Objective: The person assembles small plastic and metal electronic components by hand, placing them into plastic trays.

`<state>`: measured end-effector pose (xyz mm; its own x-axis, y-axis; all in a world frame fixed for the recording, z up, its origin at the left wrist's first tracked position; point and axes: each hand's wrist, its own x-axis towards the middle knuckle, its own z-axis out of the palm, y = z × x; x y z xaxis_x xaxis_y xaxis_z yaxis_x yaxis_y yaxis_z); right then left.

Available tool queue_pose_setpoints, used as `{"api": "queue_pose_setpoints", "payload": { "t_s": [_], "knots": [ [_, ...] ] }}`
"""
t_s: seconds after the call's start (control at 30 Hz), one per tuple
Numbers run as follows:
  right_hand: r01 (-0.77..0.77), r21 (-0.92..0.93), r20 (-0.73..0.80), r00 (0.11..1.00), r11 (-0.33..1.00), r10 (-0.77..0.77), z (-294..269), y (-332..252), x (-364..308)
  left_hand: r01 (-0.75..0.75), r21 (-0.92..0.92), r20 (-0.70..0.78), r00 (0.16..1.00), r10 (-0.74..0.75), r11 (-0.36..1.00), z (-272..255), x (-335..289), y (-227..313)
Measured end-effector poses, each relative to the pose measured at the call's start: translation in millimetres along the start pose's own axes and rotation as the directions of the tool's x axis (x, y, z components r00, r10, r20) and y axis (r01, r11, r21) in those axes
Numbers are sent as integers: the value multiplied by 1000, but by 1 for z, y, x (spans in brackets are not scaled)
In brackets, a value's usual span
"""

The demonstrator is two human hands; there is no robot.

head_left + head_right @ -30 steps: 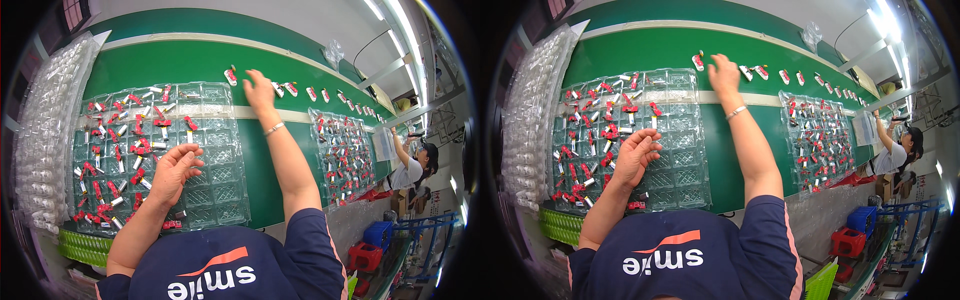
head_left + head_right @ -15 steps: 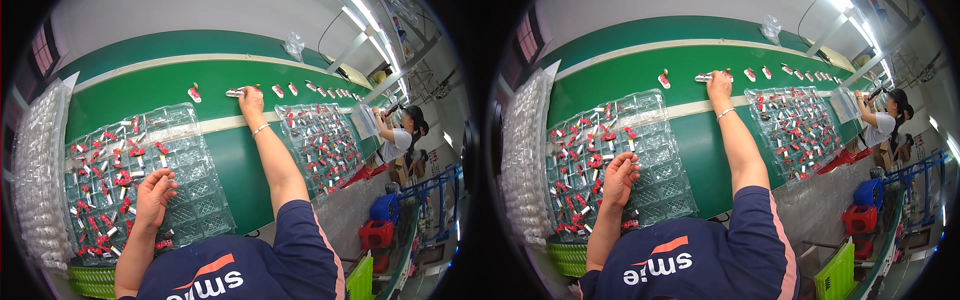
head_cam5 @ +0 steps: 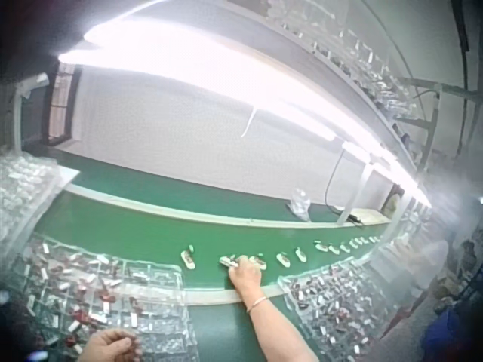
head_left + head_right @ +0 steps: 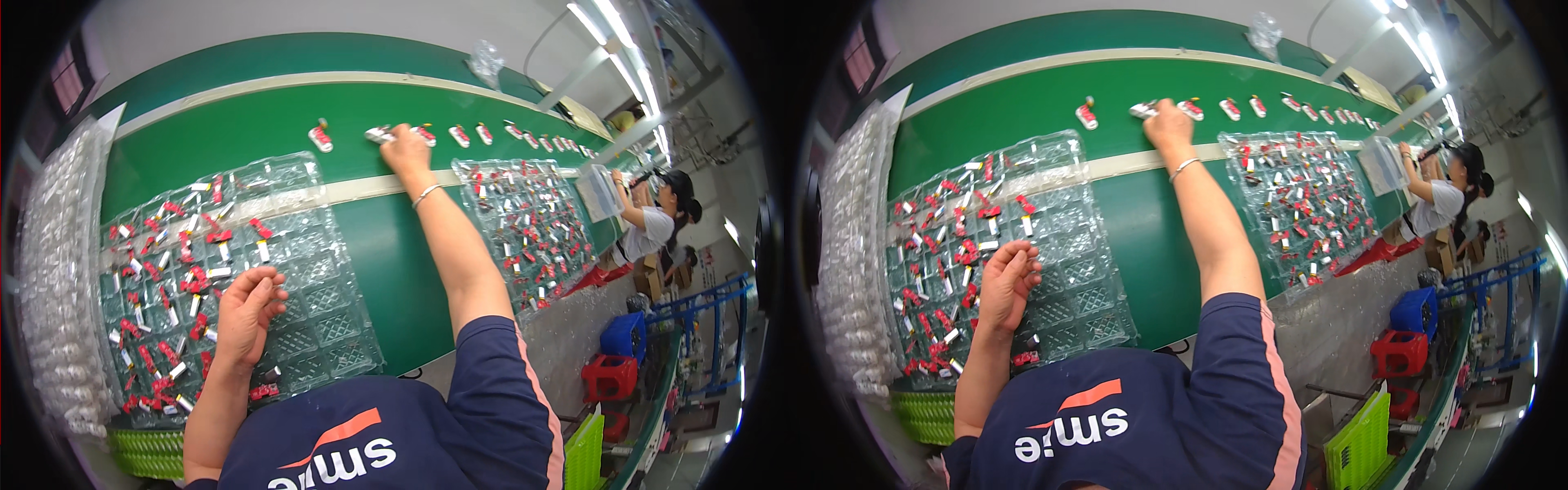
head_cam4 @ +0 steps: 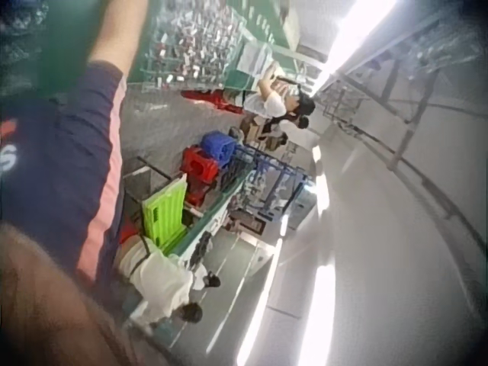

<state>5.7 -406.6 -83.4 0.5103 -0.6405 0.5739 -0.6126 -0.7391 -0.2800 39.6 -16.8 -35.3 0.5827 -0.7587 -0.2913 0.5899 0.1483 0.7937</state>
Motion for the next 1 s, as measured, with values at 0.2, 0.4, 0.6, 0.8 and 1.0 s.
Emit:
{"api": "queue_pose_setpoints", "payload": {
  "t_s": [0.2, 0.4, 0.6, 0.8, 1.0],
  "knots": [
    [189, -452, -55, 969, 872, -239, -12, 26, 8, -97, 31, -28, 995, 98, 995, 4, 4, 2],
    [345, -440, 294, 928, 829, -230, -25, -5, 8, -147, -35, -59, 988, 145, 989, 1, 6, 3],
    [246, -240, 361, 921, 939, -149, -24, -19, 3, -220, -77, -83, 973, 214, 972, -3, 6, 4],
    [117, -133, 399, 915, 984, -55, -30, 3, 9, -205, -91, -74, 977, 199, 974, -3, 4, 3],
    [-43, 479, 305, 945, 877, -120, -64, -80, -20, -314, -132, -185, 940, 288, 940, -6, 5, 5]
  ]
}}
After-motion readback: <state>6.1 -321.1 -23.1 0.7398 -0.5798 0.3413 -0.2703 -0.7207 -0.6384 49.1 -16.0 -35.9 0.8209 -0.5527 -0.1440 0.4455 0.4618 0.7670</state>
